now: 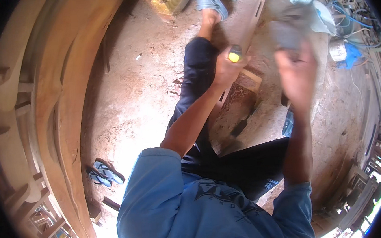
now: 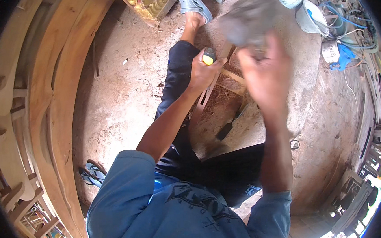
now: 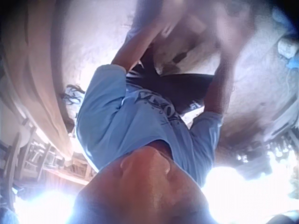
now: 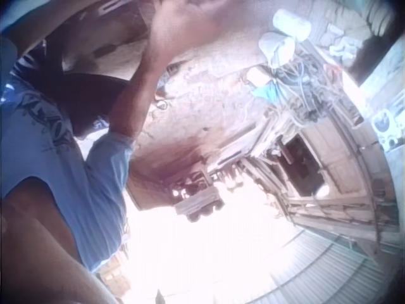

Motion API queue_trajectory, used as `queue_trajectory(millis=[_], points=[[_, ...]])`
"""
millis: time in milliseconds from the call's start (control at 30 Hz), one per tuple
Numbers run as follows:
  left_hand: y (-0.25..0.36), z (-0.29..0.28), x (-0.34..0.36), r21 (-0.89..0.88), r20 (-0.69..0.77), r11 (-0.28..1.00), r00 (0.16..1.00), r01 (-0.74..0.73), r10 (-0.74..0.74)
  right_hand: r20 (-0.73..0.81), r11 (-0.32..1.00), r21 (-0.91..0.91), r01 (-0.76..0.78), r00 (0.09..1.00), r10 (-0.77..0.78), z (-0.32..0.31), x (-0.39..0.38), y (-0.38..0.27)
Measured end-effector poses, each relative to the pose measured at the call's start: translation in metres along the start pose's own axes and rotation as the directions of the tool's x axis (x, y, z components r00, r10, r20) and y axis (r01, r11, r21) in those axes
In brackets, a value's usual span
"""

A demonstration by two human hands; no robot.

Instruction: The person sits on the floor and uses a chisel and hammer to carve a piece of wood. They repeatedly strike the chisel to remove wood shavings and shape the wood.

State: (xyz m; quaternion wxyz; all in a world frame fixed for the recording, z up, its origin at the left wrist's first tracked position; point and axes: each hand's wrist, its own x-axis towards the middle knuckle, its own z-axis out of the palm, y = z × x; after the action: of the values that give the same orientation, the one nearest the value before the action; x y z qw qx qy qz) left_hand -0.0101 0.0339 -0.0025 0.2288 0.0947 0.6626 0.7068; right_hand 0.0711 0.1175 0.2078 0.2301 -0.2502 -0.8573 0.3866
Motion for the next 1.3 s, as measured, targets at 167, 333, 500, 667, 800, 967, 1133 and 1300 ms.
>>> queue_trajectory(millis=[167, 333, 500, 667, 800, 967, 1133, 1300], points=[[0.002, -0.002, -0.005, -0.015, -0.016, 0.988, 0.988, -0.153, 0.153, 0.435, 0.827, -0.477, 0.298, 0.898, -0.073, 0.051, 0.015, 0.062], [-0.001, -0.007, 0.001, -0.097, 0.228, 0.995, 0.974, 0.01, 0.012, 0.189, 0.996, -0.081, 0.049, 0.981, -0.033, -0.006, 0.035, 0.001], [-0.004, -0.012, -0.005, -0.139, 0.209, 0.99, 0.978, 0.006, 0.023, -0.226, 0.984, 0.172, 0.044, 0.974, -0.004, -0.009, 0.035, -0.021], [0.0, -0.003, -0.01, -0.249, 0.124, 0.954, 0.971, -0.167, 0.202, 0.403, 0.882, -0.426, 0.203, 0.915, -0.017, 0.053, -0.003, 0.075], [-0.008, 0.006, 0.004, -0.102, 0.114, 0.994, 0.992, -0.035, 0.047, 0.325, 0.975, -0.216, 0.059, 0.946, 0.015, 0.02, 0.013, 0.066], [-0.029, 0.003, 0.007, -0.102, 0.162, 0.994, 0.987, 0.03, -0.013, -0.043, 0.994, 0.086, -0.066, 0.997, 0.07, -0.027, 0.058, -0.01], [-0.035, 0.0, -0.008, -0.007, 0.162, 1.0, 0.987, 0.002, -0.001, 0.251, 0.926, -0.175, 0.335, 0.924, -0.287, 0.037, 0.023, 0.065], [-0.035, 0.015, 0.012, -0.1, 0.139, 0.958, 0.95, -0.267, 0.279, 0.353, 0.952, -0.305, 0.014, 0.93, 0.099, 0.048, -0.012, 0.157]])
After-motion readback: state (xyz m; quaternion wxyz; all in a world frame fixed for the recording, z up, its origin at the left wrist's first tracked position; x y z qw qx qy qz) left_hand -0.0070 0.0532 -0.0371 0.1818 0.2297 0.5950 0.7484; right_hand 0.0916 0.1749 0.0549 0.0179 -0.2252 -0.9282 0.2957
